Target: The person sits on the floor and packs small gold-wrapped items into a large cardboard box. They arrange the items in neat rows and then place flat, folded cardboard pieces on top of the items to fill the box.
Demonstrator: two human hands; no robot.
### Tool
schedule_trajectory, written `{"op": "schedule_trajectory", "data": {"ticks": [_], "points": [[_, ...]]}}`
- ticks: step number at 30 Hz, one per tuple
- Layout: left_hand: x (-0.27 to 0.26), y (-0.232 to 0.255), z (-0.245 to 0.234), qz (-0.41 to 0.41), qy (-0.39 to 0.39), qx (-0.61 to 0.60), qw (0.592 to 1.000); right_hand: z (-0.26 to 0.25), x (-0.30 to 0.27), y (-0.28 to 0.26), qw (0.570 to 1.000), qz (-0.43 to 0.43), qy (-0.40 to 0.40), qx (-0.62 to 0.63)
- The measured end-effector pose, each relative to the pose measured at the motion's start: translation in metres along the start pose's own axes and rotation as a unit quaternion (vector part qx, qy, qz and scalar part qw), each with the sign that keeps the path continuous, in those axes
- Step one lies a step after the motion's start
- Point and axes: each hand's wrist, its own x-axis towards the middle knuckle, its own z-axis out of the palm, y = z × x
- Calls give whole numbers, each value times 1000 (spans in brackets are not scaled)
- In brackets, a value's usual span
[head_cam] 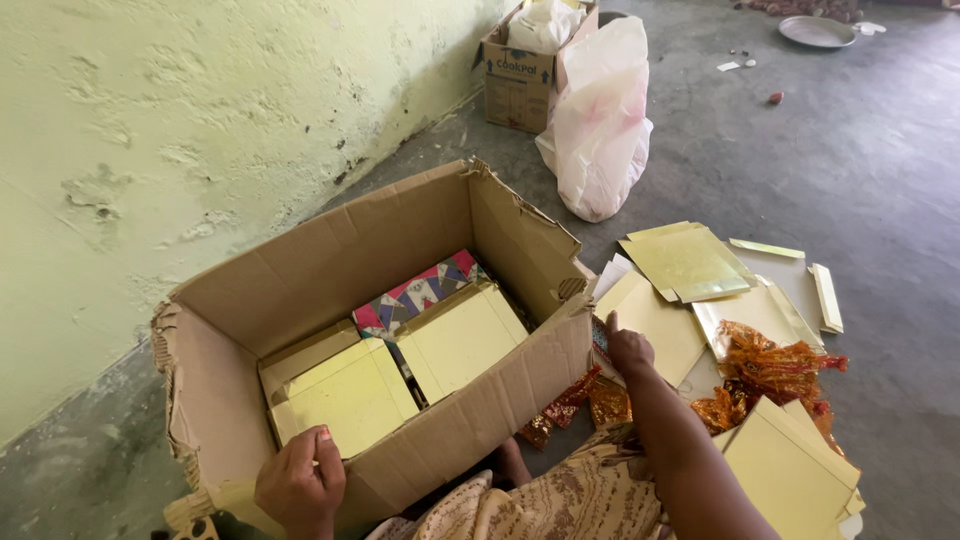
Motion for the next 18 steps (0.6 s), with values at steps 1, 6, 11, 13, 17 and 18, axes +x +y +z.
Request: {"op": "schedule_trajectory", "data": {"ticks": [1, 6, 11, 13, 17, 18], "points": [[0, -1, 0, 5, 3, -2, 1000, -1, -1, -4, 1000, -14, 9, -24], [2, -1, -2, 12, 15, -5, 1000, -25, -9, 8, 989, 13, 145, -18], [3, -3, -5, 18, 5, 11, 1000, -47, -52, 59, 888, 139, 384, 213], [2, -4, -6, 19, 12, -5, 1000, -36, -73, 74, 787, 152, 541, 256], [-2, -3, -10, 18, -7, -13, 1000, -20, -74, 78, 596, 50, 587, 545], [-3, -3, -11, 21, -8, -14, 1000, -20, -72, 76, 572, 51, 573, 584]]}}
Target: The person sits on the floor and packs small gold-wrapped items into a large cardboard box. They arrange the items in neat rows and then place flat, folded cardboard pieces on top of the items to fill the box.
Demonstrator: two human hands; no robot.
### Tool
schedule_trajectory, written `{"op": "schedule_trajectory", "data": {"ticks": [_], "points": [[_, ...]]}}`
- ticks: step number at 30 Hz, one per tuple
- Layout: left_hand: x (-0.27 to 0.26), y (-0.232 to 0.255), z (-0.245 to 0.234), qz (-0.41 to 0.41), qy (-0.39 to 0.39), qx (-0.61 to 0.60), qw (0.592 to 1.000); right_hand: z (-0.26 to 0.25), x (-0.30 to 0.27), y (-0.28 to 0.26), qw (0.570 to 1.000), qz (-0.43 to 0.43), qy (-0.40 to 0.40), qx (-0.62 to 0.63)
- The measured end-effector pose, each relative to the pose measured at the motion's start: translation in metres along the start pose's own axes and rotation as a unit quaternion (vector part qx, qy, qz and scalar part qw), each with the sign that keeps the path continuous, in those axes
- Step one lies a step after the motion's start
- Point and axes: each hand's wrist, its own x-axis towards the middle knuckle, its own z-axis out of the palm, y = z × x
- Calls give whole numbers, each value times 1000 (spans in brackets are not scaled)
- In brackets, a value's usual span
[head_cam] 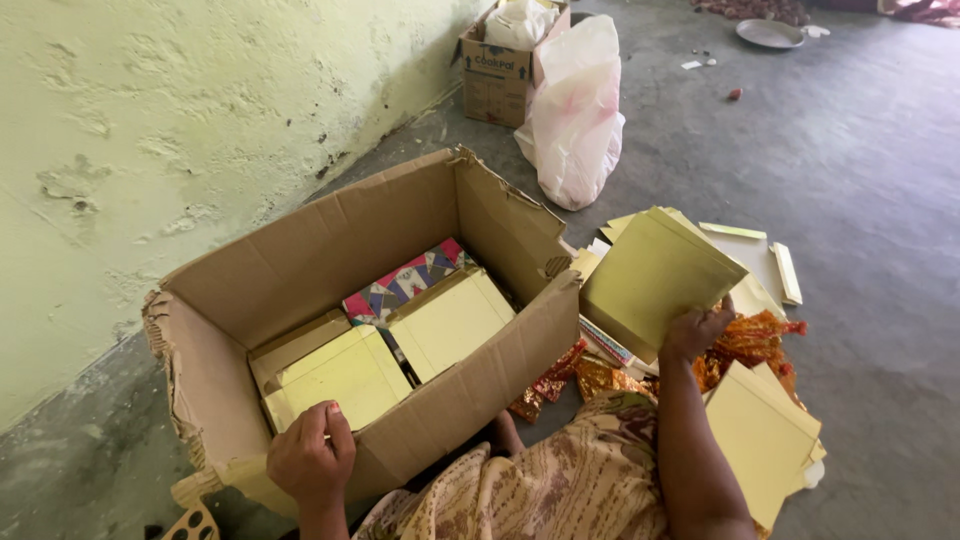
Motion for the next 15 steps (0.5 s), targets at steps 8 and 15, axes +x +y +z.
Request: {"op": "schedule_trajectory", "data": {"ticks": [8, 15], "points": [[-2, 3, -3, -2, 5, -11, 1000, -6, -3, -57, 897, 382, 124, 186], [-3, 3, -1, -22, -12, -4, 1000, -27, -8, -17, 785, 500, 123, 345]]}}
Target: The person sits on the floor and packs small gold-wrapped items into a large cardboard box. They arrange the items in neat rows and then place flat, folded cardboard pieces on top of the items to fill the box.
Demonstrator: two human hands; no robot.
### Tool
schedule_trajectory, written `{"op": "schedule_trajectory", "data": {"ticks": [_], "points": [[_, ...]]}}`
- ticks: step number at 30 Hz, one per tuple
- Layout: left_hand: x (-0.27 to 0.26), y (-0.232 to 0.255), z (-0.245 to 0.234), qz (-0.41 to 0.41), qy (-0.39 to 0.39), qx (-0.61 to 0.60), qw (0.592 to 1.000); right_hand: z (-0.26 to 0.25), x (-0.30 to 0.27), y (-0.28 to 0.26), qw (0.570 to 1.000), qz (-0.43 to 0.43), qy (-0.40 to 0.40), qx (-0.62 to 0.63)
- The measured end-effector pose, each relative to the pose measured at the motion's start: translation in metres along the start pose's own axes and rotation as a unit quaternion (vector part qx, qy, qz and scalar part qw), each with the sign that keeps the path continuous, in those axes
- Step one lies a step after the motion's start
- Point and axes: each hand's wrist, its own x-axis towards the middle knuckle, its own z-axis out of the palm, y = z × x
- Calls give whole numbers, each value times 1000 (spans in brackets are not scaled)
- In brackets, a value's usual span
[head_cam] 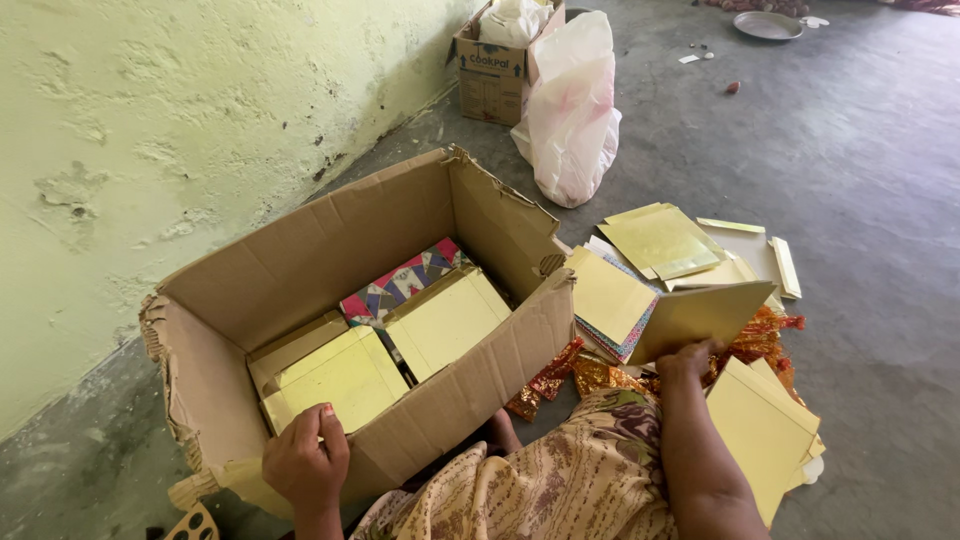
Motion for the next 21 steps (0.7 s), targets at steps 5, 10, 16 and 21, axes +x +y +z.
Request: {"op": "schedule_trajectory", "data": {"ticks": [5, 10, 16, 21], "points": [[-1, 2, 3, 0, 10, 8, 1000, -7, 34, 10, 990, 106, -15, 97], [-1, 3, 4, 0, 11, 7, 1000, -2, 46, 20, 991, 58, -106, 48], [-1, 3, 6, 7, 13, 5, 1000, 1, 33, 19, 980, 35, -188, 46], [-1, 1, 7, 7, 15, 7, 1000, 5, 21, 17, 967, 39, -252, 21]]}}
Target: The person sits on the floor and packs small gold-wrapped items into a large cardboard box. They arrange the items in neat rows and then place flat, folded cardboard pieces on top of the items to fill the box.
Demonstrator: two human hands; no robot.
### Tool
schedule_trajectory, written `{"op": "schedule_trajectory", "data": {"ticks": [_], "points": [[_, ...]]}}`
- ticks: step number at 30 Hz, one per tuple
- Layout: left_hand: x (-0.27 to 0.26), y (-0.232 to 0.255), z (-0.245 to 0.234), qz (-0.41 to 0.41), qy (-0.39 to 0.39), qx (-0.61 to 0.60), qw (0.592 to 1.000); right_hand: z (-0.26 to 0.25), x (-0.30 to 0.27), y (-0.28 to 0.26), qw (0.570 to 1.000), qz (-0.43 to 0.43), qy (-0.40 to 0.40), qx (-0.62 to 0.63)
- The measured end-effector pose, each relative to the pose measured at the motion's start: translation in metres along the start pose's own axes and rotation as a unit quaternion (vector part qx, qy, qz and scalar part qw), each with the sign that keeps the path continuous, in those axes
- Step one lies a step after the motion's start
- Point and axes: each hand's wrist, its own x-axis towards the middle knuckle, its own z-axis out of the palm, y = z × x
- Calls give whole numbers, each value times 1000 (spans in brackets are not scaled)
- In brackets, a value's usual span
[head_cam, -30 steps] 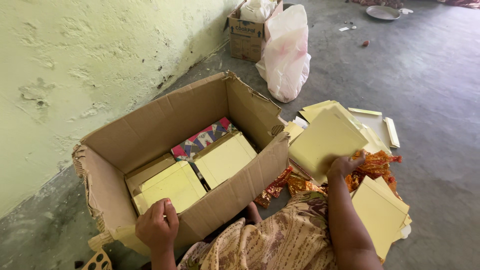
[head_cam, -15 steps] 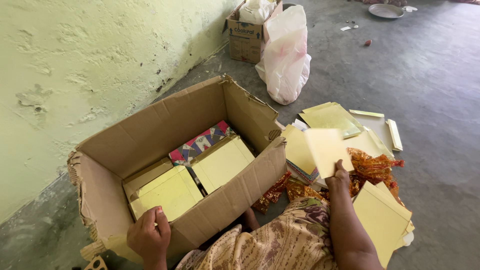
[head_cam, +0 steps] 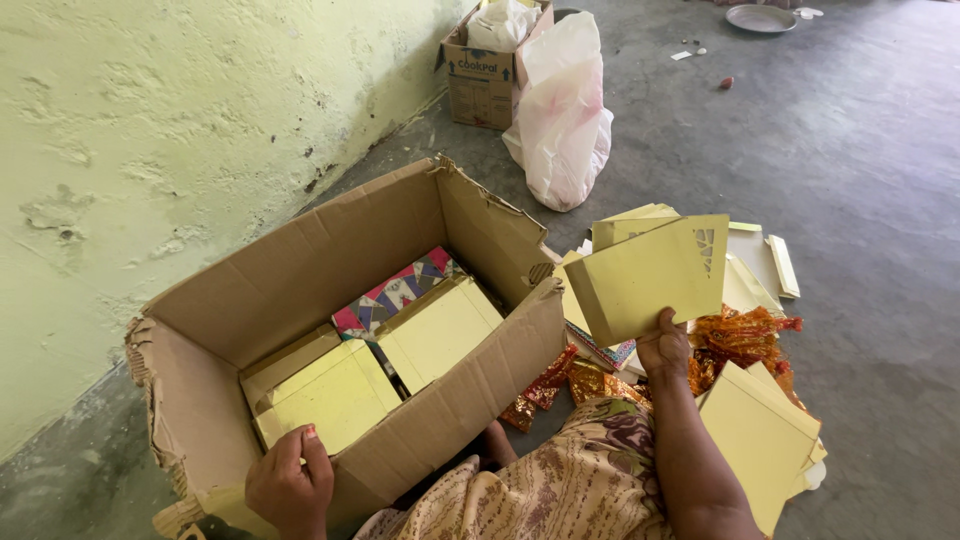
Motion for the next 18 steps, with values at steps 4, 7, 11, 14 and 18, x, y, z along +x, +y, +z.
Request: {"op": "schedule_trajectory", "data": {"ticks": [4, 7, 11, 14, 18], "points": [[-1, -1, -1, 4, -4, -4, 1000, -7, 4, 2, 999, -23, -20, 24], [-3, -2, -1, -5, -12, -5, 1000, -9, 5, 1, 988, 4, 154, -21], [-2, -3, 0, -3, -14, -2, 1000, -16, 4, 11, 954, 119, 257, -93], [-3, -2, -1, 2, -6, -6, 1000, -16, 9, 20, 924, 184, 278, -188], [-3, -2, 0, -9, -16, 2, 1000, -13, 14, 25, 904, 238, 241, -262]]}}
